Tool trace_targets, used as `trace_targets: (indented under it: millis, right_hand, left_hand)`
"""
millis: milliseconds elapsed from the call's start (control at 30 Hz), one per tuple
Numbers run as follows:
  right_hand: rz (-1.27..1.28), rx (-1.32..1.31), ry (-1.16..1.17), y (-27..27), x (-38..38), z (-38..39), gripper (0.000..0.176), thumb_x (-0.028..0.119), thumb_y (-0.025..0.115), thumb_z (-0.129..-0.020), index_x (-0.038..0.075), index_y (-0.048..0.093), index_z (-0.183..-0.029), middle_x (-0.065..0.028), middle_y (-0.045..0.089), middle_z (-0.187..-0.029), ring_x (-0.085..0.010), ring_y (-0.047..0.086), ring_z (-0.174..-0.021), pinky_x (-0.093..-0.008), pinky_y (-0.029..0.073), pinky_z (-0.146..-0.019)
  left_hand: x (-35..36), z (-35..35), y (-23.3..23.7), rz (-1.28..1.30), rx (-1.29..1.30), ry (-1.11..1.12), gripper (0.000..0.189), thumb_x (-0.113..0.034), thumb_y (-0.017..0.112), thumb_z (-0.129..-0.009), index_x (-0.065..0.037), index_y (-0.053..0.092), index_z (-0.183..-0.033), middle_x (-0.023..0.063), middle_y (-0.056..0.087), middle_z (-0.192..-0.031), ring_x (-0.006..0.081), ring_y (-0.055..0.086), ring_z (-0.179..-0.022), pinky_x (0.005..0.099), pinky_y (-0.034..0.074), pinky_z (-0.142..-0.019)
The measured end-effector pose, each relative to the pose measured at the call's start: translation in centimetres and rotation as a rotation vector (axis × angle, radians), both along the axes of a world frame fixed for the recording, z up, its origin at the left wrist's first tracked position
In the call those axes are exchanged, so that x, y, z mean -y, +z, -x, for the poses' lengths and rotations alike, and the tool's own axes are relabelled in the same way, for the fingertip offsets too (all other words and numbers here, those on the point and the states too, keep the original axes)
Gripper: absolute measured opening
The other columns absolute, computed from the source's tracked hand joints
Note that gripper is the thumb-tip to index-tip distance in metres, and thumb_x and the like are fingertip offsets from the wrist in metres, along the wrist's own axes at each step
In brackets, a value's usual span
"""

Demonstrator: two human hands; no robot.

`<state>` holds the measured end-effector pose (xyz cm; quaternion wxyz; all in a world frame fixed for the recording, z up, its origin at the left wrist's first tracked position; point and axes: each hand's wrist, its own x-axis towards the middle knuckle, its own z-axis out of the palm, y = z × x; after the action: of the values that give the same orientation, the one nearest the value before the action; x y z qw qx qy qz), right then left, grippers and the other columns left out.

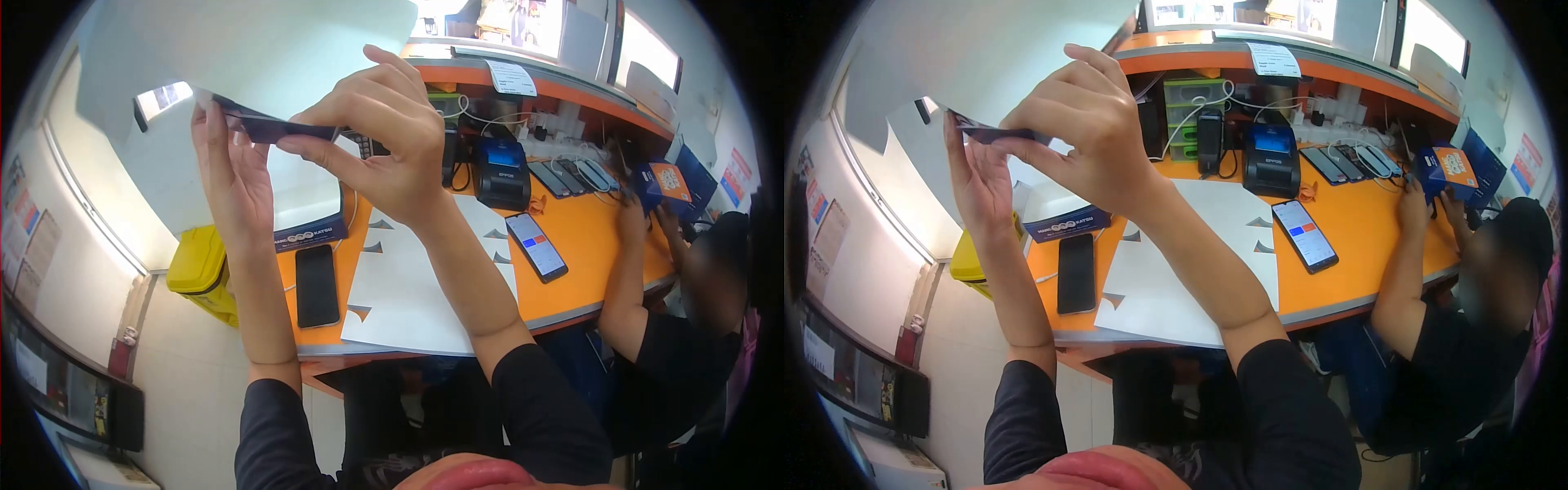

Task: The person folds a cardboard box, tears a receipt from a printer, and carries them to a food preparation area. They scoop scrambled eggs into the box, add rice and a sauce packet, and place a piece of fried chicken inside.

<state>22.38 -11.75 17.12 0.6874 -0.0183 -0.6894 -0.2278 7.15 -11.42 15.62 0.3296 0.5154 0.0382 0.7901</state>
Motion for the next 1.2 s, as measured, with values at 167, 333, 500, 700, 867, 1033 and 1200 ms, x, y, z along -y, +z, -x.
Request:
trace_targets:
  millis: [167, 333, 500, 700, 867, 1033, 1200]
  right_hand:
    - [-0.004, 0.046, -0.013, 0.2, -0.1, -0.2, 0.013, 0.018, 0.078, -0.061, 0.015, 0.068, -0.069, 0.0020, 0.063, -0.066, -0.0131, 0.058, -0.069, -0.0428, 0.040, -0.089]
    - [0.066, 0.127, -0.028, -0.3, -0.9, -0.3, 0.013, 0.019, 0.077, -0.064, 0.015, 0.068, -0.071, 0.0018, 0.064, -0.068, -0.0133, 0.059, -0.070, -0.0444, 0.040, -0.091]
    - [0.116, 0.069, 0.029, -0.5, -1.3, 0.2, 0.016, 0.017, 0.075, -0.066, 0.014, 0.067, -0.080, 0.0007, 0.064, -0.071, -0.0141, 0.061, -0.071, -0.0458, 0.040, -0.093]
    - [0.087, 0.077, 0.035, -0.5, -1.0, 0.5, 0.016, 0.012, 0.071, -0.067, 0.011, 0.059, -0.077, -0.0022, 0.057, -0.068, -0.0179, 0.059, -0.070, -0.0412, 0.040, -0.094]
    - [0.129, 0.049, 0.086, -0.7, -0.9, 0.4, 0.016, 0.009, 0.070, -0.067, 0.008, 0.056, -0.075, -0.0039, 0.056, -0.072, -0.0196, 0.056, -0.068, -0.0322, 0.046, -0.073]
    - [0.105, -0.062, 0.040, -0.6, -0.8, 0.5, 0.017, 0.004, 0.073, -0.064, 0.004, 0.058, -0.072, -0.0067, 0.061, -0.076, -0.0187, 0.058, -0.070, -0.0256, 0.045, -0.059]
    - [0.076, -0.224, 0.039, -1.2, -1.3, 1.5, 0.017, 0.001, 0.072, -0.063, 0.003, 0.057, -0.072, -0.0072, 0.061, -0.077, -0.0188, 0.057, -0.069, -0.0256, 0.043, -0.058]
  left_hand:
    - [-0.6, 0.7, -0.7, -0.116, -0.087, -0.284, 0.039, -0.032, 0.045, -0.093, -0.006, 0.043, -0.121, 0.0079, 0.056, -0.112, 0.0157, 0.054, -0.104, 0.0295, 0.048, -0.085]
    - [-0.8, 1.1, -0.6, -0.019, -0.083, -0.008, 0.038, -0.029, 0.053, -0.089, -0.008, 0.042, -0.118, 0.0053, 0.056, -0.105, 0.0142, 0.058, -0.096, 0.0285, 0.051, -0.077]
    - [-0.6, 0.5, -0.1, -0.056, -0.028, 0.020, 0.038, -0.017, 0.060, -0.084, -0.009, 0.039, -0.114, 0.0039, 0.053, -0.096, 0.0121, 0.058, -0.087, 0.0275, 0.054, -0.069]
    - [-1.0, 0.0, -0.3, -0.039, -0.017, 0.051, 0.044, -0.018, 0.064, -0.083, -0.008, 0.037, -0.117, 0.0046, 0.054, -0.094, 0.0124, 0.059, -0.082, 0.0231, 0.054, -0.065]
    - [-1.4, 0.0, -0.4, -0.045, -0.047, 0.100, 0.049, -0.018, 0.066, -0.081, -0.007, 0.036, -0.118, 0.0056, 0.054, -0.096, 0.0132, 0.061, -0.081, 0.0234, 0.056, -0.065]
    - [-1.4, -0.5, -0.3, -0.042, -0.032, 0.109, 0.046, -0.014, 0.064, -0.081, -0.007, 0.036, -0.116, 0.0076, 0.054, -0.100, 0.0145, 0.061, -0.085, 0.0252, 0.056, -0.068]
    - [-1.1, -0.8, -0.4, -0.036, -0.065, 0.161, 0.041, -0.014, 0.061, -0.082, -0.006, 0.037, -0.113, 0.0105, 0.054, -0.103, 0.0167, 0.059, -0.094, 0.0291, 0.055, -0.077]
